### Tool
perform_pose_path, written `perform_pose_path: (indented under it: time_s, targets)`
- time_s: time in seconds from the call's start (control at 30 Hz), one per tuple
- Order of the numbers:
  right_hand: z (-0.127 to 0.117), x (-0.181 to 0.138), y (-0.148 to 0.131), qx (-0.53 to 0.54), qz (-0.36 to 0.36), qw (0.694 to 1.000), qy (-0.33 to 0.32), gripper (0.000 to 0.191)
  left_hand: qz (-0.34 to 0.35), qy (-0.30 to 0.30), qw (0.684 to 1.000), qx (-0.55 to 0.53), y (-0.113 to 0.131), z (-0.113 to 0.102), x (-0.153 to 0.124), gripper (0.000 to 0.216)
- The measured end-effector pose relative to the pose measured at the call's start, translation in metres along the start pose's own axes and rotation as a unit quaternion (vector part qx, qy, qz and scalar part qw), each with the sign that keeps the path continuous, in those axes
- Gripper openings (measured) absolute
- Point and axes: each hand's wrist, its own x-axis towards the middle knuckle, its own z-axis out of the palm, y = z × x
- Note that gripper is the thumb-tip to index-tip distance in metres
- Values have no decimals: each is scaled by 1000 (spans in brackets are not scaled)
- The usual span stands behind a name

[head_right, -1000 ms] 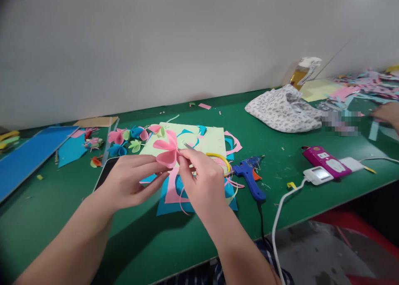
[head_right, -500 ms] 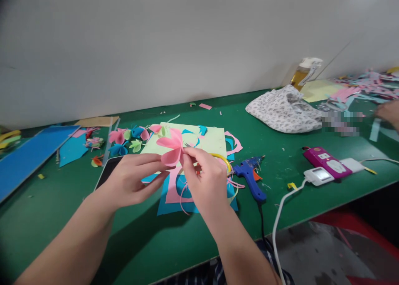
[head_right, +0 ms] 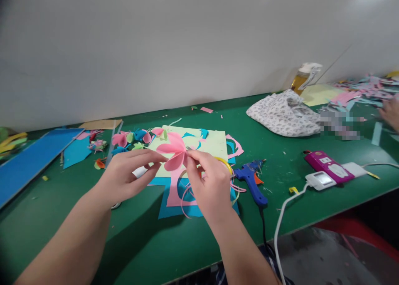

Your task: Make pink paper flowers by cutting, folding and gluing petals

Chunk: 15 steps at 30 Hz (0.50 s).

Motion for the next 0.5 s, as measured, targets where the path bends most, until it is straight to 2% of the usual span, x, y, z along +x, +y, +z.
perform_pose_path:
  time_s: [0.17, 0.5]
  targets:
    - [1, -1, 4, -41, -68, 997, -10, 13, -24, 2, 998, 63, 1, -2, 0, 17]
    - [4, -3, 4, -52, -93, 994, -14, 13, -41, 28, 997, 58, 0, -1, -1, 15]
